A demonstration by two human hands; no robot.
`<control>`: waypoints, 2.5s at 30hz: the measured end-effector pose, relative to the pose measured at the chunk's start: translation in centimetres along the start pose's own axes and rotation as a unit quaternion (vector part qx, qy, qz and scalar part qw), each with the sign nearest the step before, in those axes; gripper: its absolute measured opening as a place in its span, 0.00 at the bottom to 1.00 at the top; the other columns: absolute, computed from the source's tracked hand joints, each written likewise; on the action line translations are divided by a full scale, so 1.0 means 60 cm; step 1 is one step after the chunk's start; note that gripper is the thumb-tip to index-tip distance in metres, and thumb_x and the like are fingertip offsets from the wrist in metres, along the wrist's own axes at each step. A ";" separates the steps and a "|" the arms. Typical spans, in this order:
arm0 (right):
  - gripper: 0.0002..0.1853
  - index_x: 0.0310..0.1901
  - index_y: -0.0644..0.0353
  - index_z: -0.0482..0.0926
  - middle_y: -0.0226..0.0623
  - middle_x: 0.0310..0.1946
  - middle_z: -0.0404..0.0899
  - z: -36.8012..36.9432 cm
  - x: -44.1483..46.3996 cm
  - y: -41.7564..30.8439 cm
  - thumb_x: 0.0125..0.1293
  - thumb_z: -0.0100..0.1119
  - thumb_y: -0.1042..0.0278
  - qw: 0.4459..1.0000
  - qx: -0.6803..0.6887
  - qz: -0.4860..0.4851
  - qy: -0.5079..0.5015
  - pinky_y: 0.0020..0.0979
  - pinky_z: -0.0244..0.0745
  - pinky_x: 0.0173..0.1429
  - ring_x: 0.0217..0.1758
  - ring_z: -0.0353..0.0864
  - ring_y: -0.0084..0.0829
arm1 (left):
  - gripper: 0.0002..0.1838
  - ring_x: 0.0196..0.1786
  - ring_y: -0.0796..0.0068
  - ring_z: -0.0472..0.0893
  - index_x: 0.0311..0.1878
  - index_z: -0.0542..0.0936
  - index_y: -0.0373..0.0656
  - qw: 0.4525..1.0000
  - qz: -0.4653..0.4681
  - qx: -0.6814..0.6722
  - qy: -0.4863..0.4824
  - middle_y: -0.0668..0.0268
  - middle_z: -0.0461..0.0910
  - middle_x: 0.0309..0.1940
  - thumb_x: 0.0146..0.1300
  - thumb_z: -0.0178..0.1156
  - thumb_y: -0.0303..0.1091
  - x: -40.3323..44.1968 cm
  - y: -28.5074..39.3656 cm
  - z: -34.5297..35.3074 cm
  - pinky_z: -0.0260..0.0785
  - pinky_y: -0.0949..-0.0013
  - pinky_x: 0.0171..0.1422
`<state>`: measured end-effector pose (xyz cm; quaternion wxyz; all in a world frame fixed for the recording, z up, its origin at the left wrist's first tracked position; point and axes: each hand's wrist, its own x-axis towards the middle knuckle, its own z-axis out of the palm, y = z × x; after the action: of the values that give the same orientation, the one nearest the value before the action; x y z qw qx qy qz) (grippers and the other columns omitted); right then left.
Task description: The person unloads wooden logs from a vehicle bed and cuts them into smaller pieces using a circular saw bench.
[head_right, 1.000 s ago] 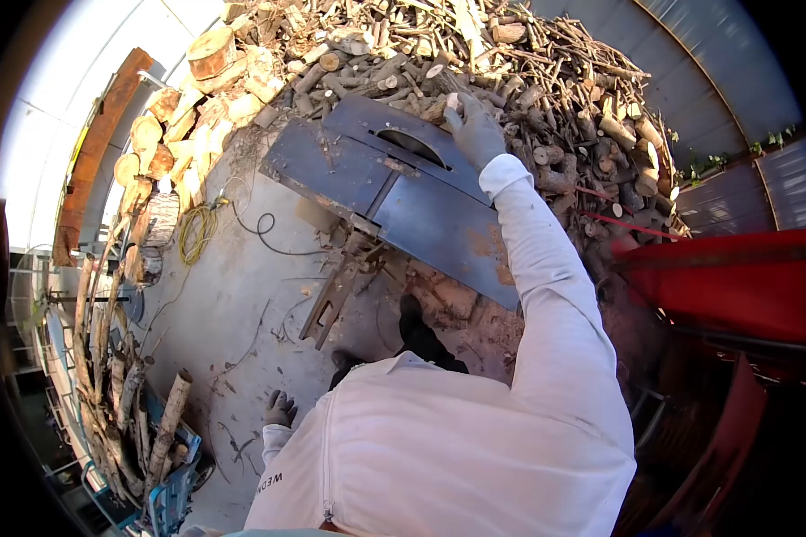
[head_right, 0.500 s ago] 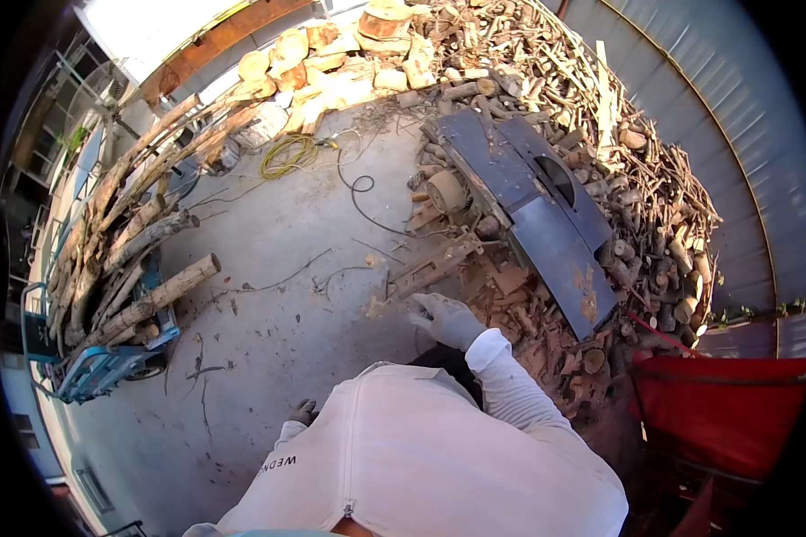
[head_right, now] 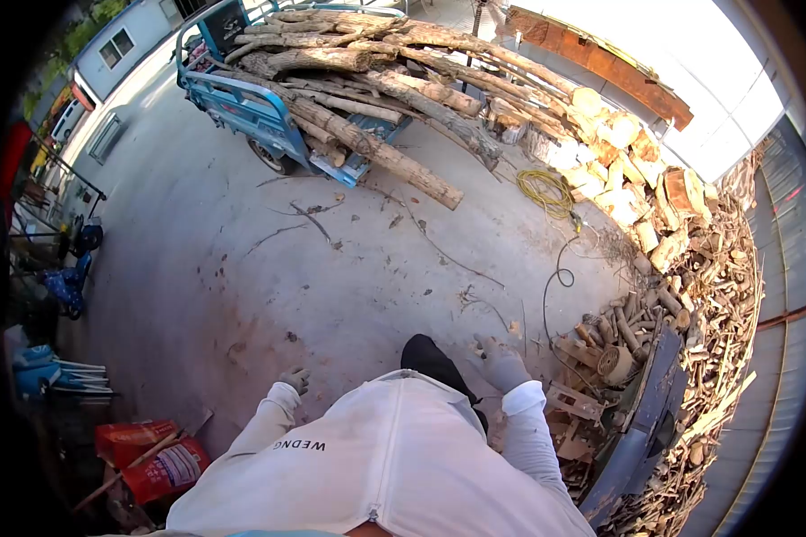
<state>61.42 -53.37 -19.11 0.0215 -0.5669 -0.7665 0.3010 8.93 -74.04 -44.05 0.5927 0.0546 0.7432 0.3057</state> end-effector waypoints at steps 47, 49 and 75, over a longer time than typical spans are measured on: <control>0.27 0.61 0.70 0.73 0.39 0.38 0.83 -0.014 1.022 -0.329 0.66 0.68 0.62 0.876 0.265 0.387 -0.116 0.32 0.78 0.39 0.35 0.80 0.29 | 0.48 0.61 0.46 0.79 0.68 0.66 0.32 0.932 0.279 -0.154 0.170 0.42 0.79 0.59 0.47 0.80 0.43 0.796 2.127 0.073 0.69 0.55 0.69; 0.27 0.61 0.70 0.73 0.38 0.38 0.82 -0.024 1.058 -0.338 0.67 0.68 0.62 0.882 0.256 0.377 -0.120 0.32 0.78 0.40 0.36 0.80 0.29 | 0.53 0.64 0.44 0.78 0.71 0.61 0.32 0.953 0.221 -0.082 0.189 0.41 0.76 0.62 0.48 0.80 0.46 0.819 2.147 0.068 0.69 0.54 0.69; 0.39 0.72 0.70 0.62 0.51 0.63 0.73 -0.320 0.936 -0.754 0.62 0.69 0.70 0.854 -0.021 0.023 0.519 0.41 0.69 0.68 0.65 0.74 0.43 | 0.27 0.56 0.62 0.83 0.66 0.69 0.35 0.771 0.279 -0.408 -0.403 0.49 0.81 0.52 0.65 0.64 0.21 0.190 1.637 0.332 0.77 0.65 0.63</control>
<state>9.87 -3.43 1.28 0.3970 -0.6588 -0.6369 -0.0525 -3.81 18.07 -4.90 0.6933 0.1306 0.1943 0.6816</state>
